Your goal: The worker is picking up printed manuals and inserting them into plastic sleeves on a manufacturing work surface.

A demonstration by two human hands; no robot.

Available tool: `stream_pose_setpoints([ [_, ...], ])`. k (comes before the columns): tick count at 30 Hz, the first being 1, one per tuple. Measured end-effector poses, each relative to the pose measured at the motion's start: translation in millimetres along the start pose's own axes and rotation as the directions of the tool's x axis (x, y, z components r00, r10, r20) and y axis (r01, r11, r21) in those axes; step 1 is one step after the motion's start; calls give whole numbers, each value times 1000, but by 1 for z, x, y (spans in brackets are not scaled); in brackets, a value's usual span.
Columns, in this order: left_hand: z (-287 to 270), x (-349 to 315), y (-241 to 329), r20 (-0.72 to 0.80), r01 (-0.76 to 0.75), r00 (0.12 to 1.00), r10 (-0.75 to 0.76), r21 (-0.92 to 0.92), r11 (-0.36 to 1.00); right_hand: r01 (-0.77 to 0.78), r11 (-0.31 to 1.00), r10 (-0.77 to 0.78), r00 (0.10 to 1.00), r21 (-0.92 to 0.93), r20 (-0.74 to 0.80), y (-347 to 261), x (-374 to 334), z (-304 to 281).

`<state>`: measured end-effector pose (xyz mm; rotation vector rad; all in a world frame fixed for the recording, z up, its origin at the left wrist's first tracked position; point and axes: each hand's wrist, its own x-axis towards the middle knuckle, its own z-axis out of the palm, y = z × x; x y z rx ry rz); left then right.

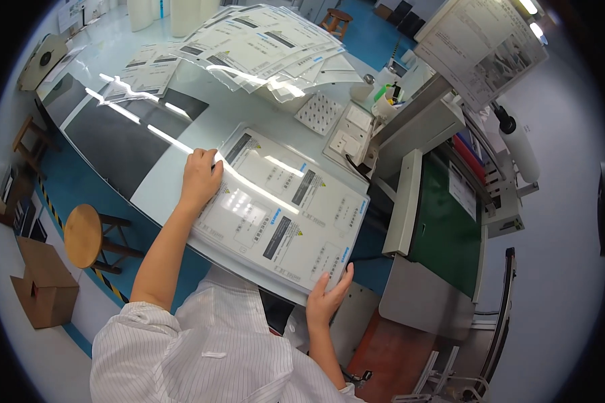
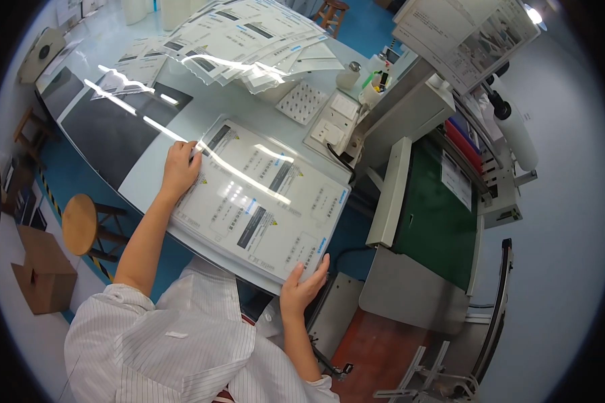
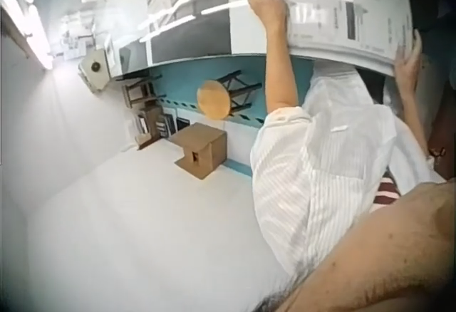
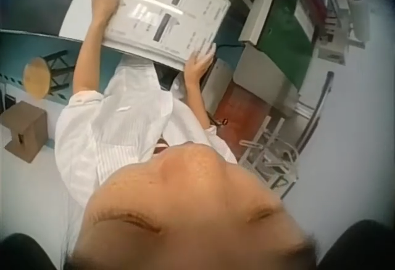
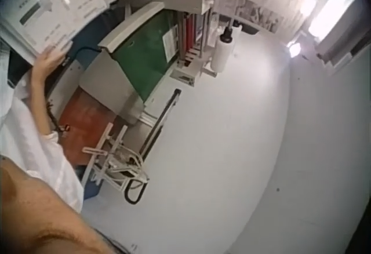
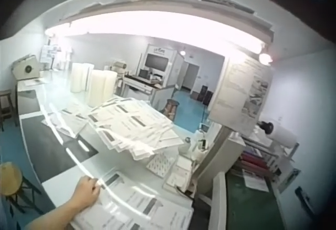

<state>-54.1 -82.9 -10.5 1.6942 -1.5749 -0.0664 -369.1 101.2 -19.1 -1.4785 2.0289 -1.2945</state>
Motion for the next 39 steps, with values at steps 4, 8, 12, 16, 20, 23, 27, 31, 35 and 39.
stream_pose_setpoints([
  [4,-2,0,4,9,25,1000,-25,-15,1000,-76,988,73,997,135,27,2,0,-5],
  [8,-4,-2,-1,6,42,999,-42,-14,999,-270,875,227,962,402,151,-8,10,-23],
  [12,0,-2,-3,-2,22,1000,-22,-3,1000,-448,586,366,890,675,272,-15,21,-43],
  [16,-1,-2,0,-16,29,999,-29,-19,999,-493,500,366,865,712,342,-21,26,-55],
  [20,-2,-4,-2,-11,55,998,-55,-18,998,-512,422,343,854,748,391,-12,39,-59],
  [23,-1,-7,-4,-8,63,998,-63,-15,998,-644,313,383,758,698,527,-11,44,-54],
  [27,-2,-3,0,12,86,996,-86,-48,995,-598,493,322,800,632,506,-2,40,-38],
  [31,0,2,-5,34,92,995,-91,-46,995,-458,595,177,876,660,448,-16,39,-40],
  [35,1,2,-12,111,112,988,-107,-40,993,-300,665,54,933,684,357,-62,40,-52],
  [39,-8,6,-21,275,139,955,-115,-71,988,-189,719,-32,952,668,303,-78,33,-58],
])
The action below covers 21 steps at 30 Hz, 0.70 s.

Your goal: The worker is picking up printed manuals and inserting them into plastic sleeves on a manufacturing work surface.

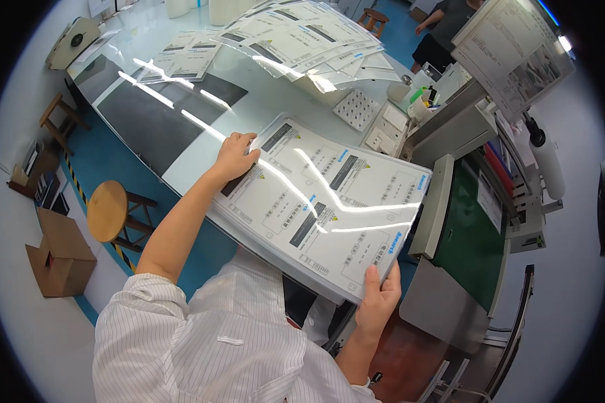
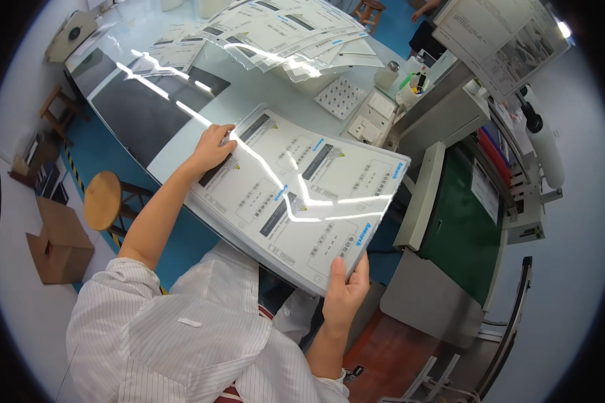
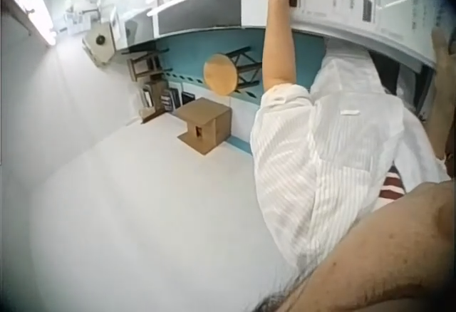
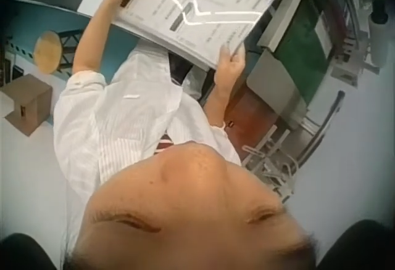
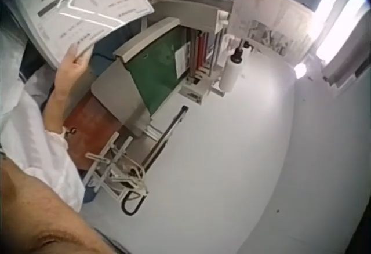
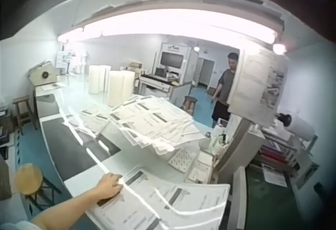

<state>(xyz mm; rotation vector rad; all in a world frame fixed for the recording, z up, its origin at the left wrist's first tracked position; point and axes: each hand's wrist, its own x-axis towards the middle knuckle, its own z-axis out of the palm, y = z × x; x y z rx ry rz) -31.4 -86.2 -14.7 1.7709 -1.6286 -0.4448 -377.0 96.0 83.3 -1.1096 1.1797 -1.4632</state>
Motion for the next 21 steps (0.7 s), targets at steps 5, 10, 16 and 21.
stream_pose_setpoints([
  [5,-9,-5,12,129,-5,992,13,-58,998,-61,988,74,993,142,-93,41,-8,-37],
  [10,2,-7,7,-31,-115,993,116,14,993,-254,958,271,954,131,-131,84,-3,-67],
  [16,7,-8,3,-125,-179,975,185,52,982,-291,954,268,935,-68,-233,81,-4,-56],
  [21,11,-1,6,-71,-200,977,203,56,978,-78,974,36,979,-211,-199,56,-2,-44],
])
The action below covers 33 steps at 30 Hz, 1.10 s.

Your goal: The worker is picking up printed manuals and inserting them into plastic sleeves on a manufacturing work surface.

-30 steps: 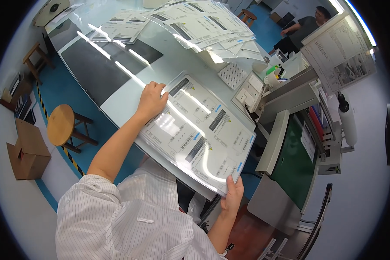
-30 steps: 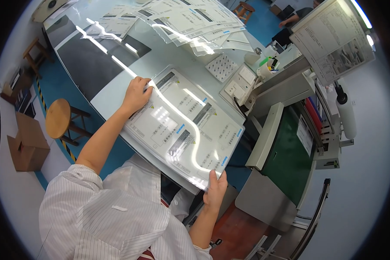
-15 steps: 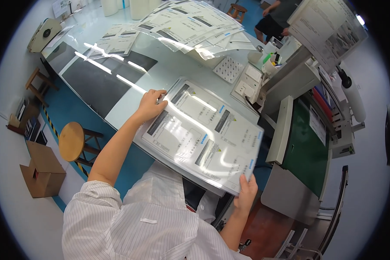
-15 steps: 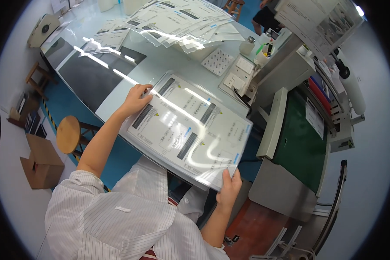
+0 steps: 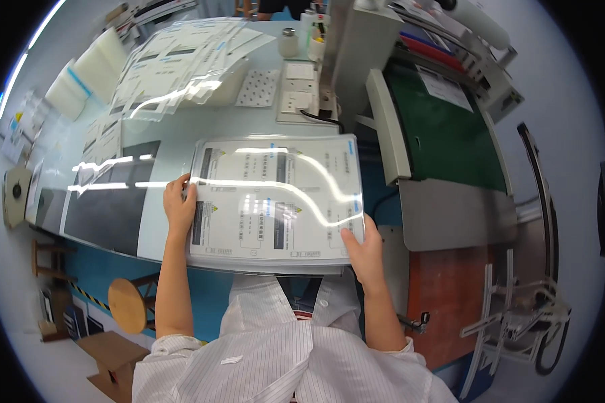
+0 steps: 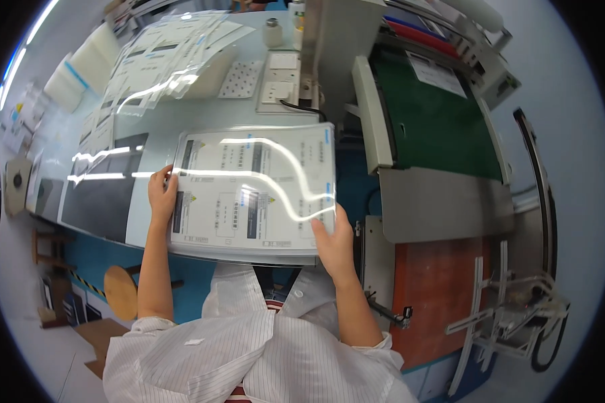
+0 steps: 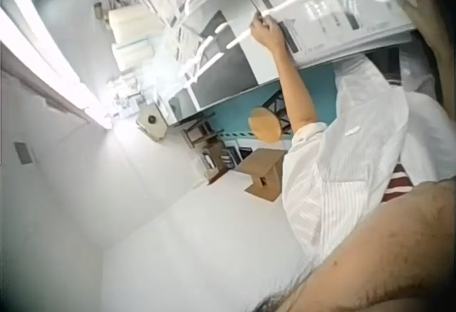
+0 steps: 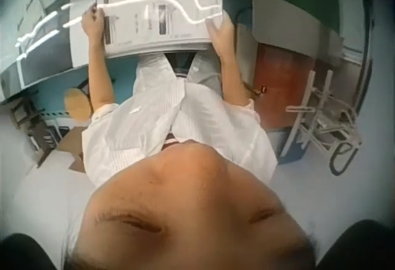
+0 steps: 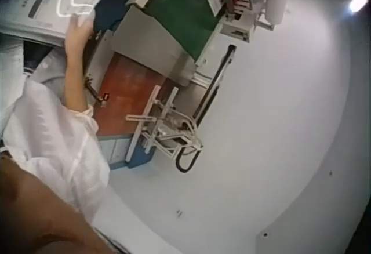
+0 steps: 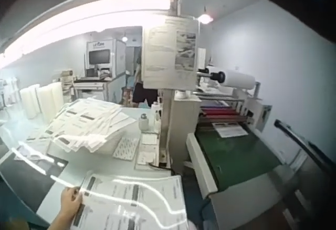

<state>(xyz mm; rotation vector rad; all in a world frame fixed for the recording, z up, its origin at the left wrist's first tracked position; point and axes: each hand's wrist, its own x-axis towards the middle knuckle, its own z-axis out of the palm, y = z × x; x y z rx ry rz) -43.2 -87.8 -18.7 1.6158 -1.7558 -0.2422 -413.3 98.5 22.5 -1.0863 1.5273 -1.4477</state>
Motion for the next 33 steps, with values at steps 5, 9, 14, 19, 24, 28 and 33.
stream_pose_setpoints([
  [5,0,-2,-4,43,21,999,-17,-97,995,66,931,-54,998,-358,44,-85,-11,32],
  [9,4,0,-3,70,58,996,-51,-103,993,153,838,-77,984,-525,163,-102,-20,50],
  [14,7,4,-9,65,28,998,-24,-64,998,142,843,-81,987,-518,139,-87,-19,43],
  [19,2,1,-6,67,51,997,-46,-87,995,81,886,-96,995,-456,-9,-60,-12,33],
  [24,1,-1,-6,48,64,997,-61,-75,995,-193,947,200,980,256,0,11,1,-3],
  [28,-1,-3,2,38,51,998,-49,-63,997,-315,827,329,943,465,53,38,0,-13],
  [33,-9,0,0,159,177,976,-150,-174,969,-353,836,321,935,421,147,23,10,-15],
])
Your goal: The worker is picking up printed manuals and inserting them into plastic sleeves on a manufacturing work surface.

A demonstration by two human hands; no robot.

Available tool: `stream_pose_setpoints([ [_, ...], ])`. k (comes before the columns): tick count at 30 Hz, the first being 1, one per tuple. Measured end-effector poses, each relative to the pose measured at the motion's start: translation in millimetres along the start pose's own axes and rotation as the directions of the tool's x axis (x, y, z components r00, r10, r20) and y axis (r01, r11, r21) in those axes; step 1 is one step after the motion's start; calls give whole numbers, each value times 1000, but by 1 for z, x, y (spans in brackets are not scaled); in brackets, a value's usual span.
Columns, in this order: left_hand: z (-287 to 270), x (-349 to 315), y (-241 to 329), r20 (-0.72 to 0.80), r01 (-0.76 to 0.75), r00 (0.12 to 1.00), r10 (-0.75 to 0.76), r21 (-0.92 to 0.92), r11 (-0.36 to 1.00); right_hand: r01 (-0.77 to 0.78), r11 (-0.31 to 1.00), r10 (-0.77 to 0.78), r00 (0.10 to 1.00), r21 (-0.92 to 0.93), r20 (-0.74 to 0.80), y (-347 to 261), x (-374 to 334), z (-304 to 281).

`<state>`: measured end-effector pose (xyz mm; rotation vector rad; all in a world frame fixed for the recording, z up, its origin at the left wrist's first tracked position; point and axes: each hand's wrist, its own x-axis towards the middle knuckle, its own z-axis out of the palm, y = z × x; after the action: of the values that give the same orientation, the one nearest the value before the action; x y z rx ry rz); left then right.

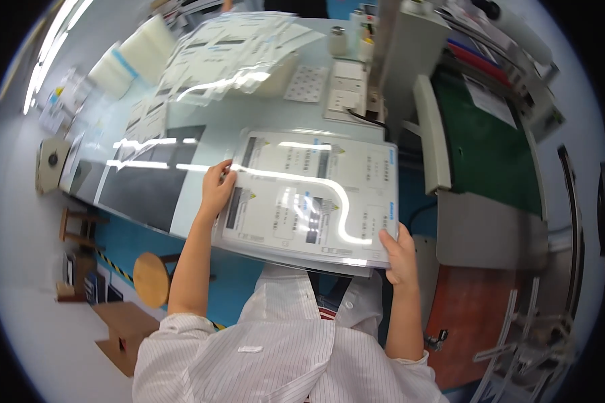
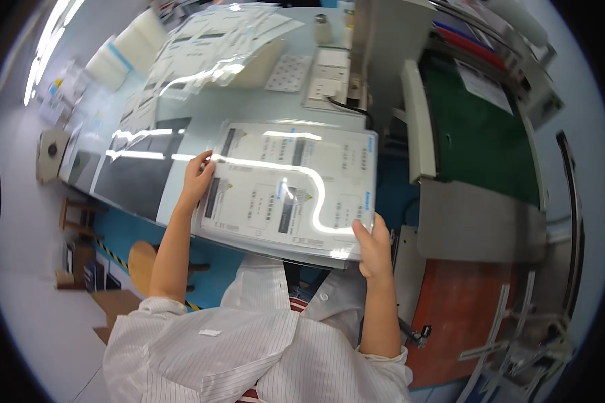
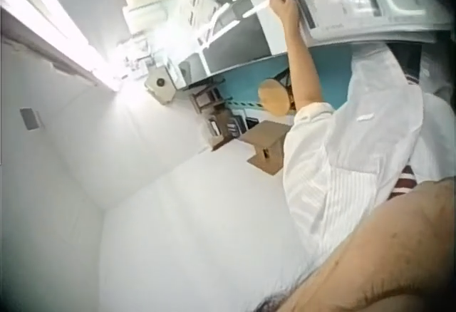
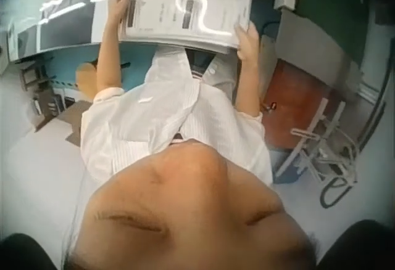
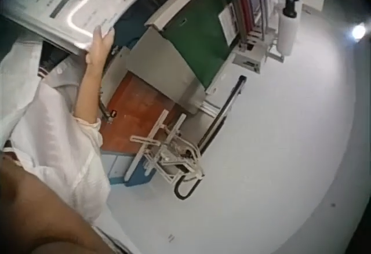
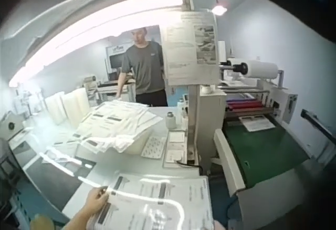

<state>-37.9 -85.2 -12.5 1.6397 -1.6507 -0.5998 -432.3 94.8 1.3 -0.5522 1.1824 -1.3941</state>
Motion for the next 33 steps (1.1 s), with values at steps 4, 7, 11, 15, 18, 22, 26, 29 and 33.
stream_pose_setpoints([
  [4,-27,-11,6,93,214,977,-194,-338,916,-155,979,142,984,130,103,-16,7,-7],
  [7,-54,-26,-5,170,385,921,-351,-542,747,-249,946,219,963,209,155,-36,7,3],
  [11,-75,-49,2,247,471,878,-410,-602,645,-269,917,229,960,295,164,-45,9,4],
  [15,-79,-60,16,286,518,856,-431,-486,704,-237,930,205,969,282,139,-35,7,4],
  [18,-75,-68,21,244,429,899,-364,-314,847,-304,851,288,952,428,104,-28,8,-5],
  [22,-89,-75,21,251,421,896,-367,-213,882,-418,773,287,901,478,324,-58,14,-7],
  [26,-96,-80,34,474,661,747,-466,-454,598,-369,811,297,928,455,223,-75,11,6],
  [29,-79,-80,23,584,658,750,-311,-708,258,-394,807,304,916,439,262,-69,11,0],
  [33,-58,-83,2,494,544,839,-229,-762,352,-209,976,200,973,69,115,-39,-6,13],
])
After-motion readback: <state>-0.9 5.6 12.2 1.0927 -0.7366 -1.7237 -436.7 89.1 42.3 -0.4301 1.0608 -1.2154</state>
